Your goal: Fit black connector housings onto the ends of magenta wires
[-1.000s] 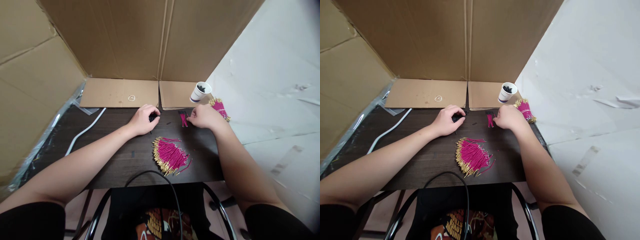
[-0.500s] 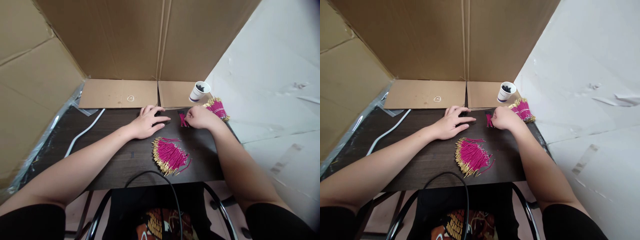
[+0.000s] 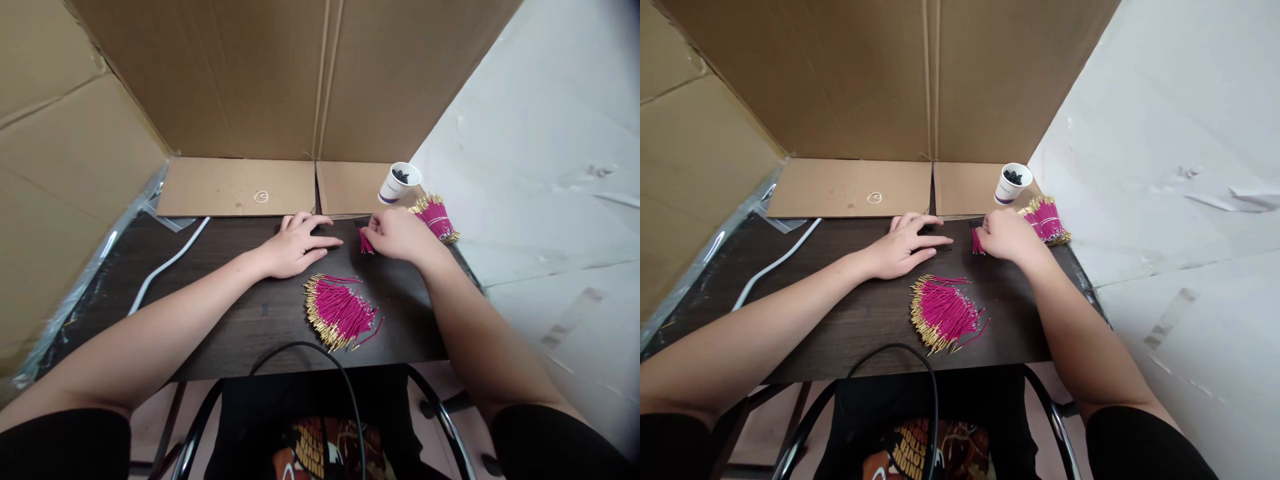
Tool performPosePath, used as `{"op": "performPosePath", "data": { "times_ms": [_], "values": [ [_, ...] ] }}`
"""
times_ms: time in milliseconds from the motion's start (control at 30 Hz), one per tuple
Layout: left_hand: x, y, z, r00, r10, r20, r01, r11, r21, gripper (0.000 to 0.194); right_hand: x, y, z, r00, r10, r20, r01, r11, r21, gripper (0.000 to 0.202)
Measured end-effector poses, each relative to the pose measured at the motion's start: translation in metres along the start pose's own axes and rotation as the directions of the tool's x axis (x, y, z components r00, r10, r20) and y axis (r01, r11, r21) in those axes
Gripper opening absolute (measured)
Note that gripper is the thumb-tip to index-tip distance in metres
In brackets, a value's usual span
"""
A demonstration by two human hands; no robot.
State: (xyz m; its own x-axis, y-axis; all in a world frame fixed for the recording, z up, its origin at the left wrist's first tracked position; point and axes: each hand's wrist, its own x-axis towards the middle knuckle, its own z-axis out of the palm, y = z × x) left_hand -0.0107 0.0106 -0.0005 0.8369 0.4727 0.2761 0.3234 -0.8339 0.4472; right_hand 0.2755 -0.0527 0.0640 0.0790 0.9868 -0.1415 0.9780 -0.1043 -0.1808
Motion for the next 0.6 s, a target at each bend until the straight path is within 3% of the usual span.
{"op": "performPosePath", "data": {
  "times_ms": [67, 133, 300, 400, 600],
  "values": [
    [0.0, 0.001, -0.001, 0.999, 0.018, 0.036, -0.018, 1.0, 0.011, 0.04, -0.005, -0.005, -0.001, 0.994, -0.105, -0.03, 0.106, 0.994, 0.039, 0.03],
    [0.0, 0.001, -0.001, 0.999, 0.017, 0.037, -0.018, 1.0, 0.023, 0.037, -0.011, -0.011, -0.001, 0.964, -0.265, 0.039, 0.258, 0.957, 0.131, 0.024],
    [-0.001, 0.0, 0.002, 0.997, -0.018, -0.074, 0.019, 1.0, 0.013, 0.022, -0.019, -0.026, 0.003, 0.764, -0.603, 0.228, 0.499, 0.777, 0.384, 0.017],
    [-0.002, 0.0, 0.004, 0.992, -0.011, -0.129, 0.012, 1.0, 0.007, 0.013, -0.018, -0.032, 0.011, 0.691, -0.684, 0.233, 0.544, 0.704, 0.456, 0.015],
    [-0.002, -0.003, 0.007, 0.976, -0.042, -0.215, 0.039, 0.999, -0.019, 0.005, -0.019, -0.036, 0.021, 0.624, -0.76, 0.182, 0.559, 0.596, 0.576, 0.018]
  ]
}}
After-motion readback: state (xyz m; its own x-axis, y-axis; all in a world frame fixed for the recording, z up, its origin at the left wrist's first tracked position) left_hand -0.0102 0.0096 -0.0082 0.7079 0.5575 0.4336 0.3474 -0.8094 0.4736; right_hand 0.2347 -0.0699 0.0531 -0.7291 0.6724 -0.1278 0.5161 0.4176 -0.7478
